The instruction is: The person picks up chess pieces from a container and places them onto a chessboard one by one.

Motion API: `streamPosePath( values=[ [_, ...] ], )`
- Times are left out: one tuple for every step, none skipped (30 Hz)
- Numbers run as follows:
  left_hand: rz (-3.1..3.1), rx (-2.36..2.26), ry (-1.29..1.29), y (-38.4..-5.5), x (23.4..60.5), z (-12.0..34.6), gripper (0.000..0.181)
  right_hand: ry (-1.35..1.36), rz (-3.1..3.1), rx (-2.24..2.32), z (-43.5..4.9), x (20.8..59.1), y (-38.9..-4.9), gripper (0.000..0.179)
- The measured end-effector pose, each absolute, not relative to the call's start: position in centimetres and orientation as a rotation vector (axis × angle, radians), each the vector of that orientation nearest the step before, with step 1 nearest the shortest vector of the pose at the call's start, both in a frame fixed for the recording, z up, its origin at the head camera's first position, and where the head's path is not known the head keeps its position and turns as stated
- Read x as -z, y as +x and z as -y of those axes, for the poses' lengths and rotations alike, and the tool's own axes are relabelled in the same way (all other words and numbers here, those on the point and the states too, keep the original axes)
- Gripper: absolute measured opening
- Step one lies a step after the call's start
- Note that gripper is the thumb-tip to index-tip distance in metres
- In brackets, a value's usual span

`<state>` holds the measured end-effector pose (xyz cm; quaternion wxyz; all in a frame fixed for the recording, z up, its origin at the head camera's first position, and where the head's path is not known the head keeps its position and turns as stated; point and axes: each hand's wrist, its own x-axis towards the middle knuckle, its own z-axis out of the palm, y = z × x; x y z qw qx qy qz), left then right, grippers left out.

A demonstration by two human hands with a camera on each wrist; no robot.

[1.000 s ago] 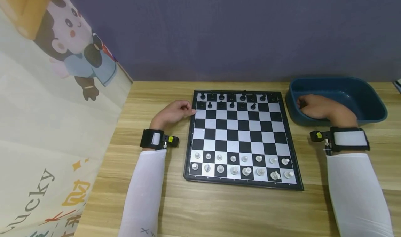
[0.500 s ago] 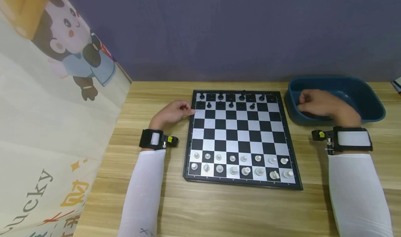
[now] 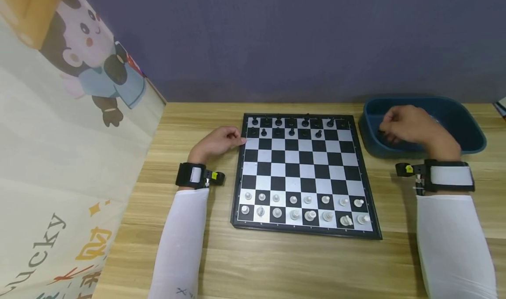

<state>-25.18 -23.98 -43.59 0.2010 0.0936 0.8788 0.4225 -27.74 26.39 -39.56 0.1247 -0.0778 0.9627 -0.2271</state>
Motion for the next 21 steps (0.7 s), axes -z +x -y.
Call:
streamPosePath(
  values=[
    [-2.455,-1.179,0.262,-25.2,43.6,24.0,0.027,-0.227,-2.837,0.662,-26.3,39.4,-27.6,0.029],
    [-2.456,-1.177,0.262,-25.2,43.6,24.0,0.027,-0.227,-2.870,0.662,-26.2,39.2,-27.5,0.031],
    [-2.456,-1.175,0.261,-25.2,43.6,23.9,0.027,-0.225,-2.904,0.661,-26.1,39.0,-27.4,0.033],
    [-2.455,-1.175,0.262,-25.2,43.6,23.9,0.027,-0.224,-2.941,0.661,-25.9,38.8,-27.3,0.034],
    [-2.453,-1.176,0.260,-25.2,43.6,23.9,0.027,-0.223,-2.973,0.672,-25.7,38.6,-27.2,0.034],
    [-2.451,-1.177,0.258,-25.2,43.6,23.9,0.027,-0.228,-3.002,0.683,-25.5,38.4,-27.2,0.034],
    [-2.448,-1.179,0.254,-25.2,43.6,23.9,0.027,-0.229,-3.021,0.704,-25.2,38.3,-27.1,0.035],
    [-2.448,-1.178,0.252,-25.2,43.7,23.9,0.027,-0.233,-3.041,0.724,-24.9,38.1,-27.0,0.034],
    [-2.446,-1.178,0.251,-25.2,43.7,23.9,0.027,-0.247,-3.059,0.748,-24.5,38.0,-26.9,0.032],
    [-2.445,-1.176,0.250,-25.2,43.7,23.9,0.027,-0.272,-3.072,0.773,-24.1,38.0,-26.8,0.030],
    [-2.445,-1.175,0.250,-25.3,43.8,23.9,0.027,-0.298,-3.082,0.790,-23.7,37.9,-26.7,0.027],
    [-2.449,-1.171,0.252,-25.3,43.8,24.0,0.027,-0.328,-3.089,0.800,-23.1,37.9,-26.7,0.024],
    [-2.451,-1.168,0.257,-25.3,43.8,24.0,0.027,-0.350,-3.092,0.801,-22.6,37.9,-26.5,0.022],
    [-2.453,-1.167,0.260,-25.3,43.8,24.0,0.027,-0.380,-3.094,0.799,-22.0,37.9,-26.5,0.019],
    [-2.453,-1.167,0.261,-25.3,43.8,24.0,0.027,-0.405,-3.090,0.791,-21.4,38.0,-26.4,0.017],
    [-2.452,-1.168,0.263,-25.3,43.8,23.9,0.027,-0.423,-3.079,0.781,-20.9,38.1,-26.4,0.016],
    [-2.450,-1.172,0.262,-25.3,43.7,23.9,0.027,-0.443,-3.068,0.764,-20.3,38.1,-26.3,0.015],
    [-2.449,-1.175,0.261,-25.2,43.7,23.9,0.027,-0.467,-3.054,0.747,-19.8,38.2,-26.2,0.014],
    [-2.447,-1.179,0.259,-25.2,43.7,23.9,0.027,-0.490,-3.041,0.726,-19.4,38.3,-26.2,0.014],
    [-2.446,-1.182,0.257,-25.2,43.7,23.9,0.027,-0.517,-3.030,0.704,-19.0,38.5,-26.2,0.014],
    [-2.445,-1.183,0.255,-25.2,43.7,23.9,0.027,-0.542,-3.020,0.687,-18.7,38.6,-26.2,0.014]
  ],
)
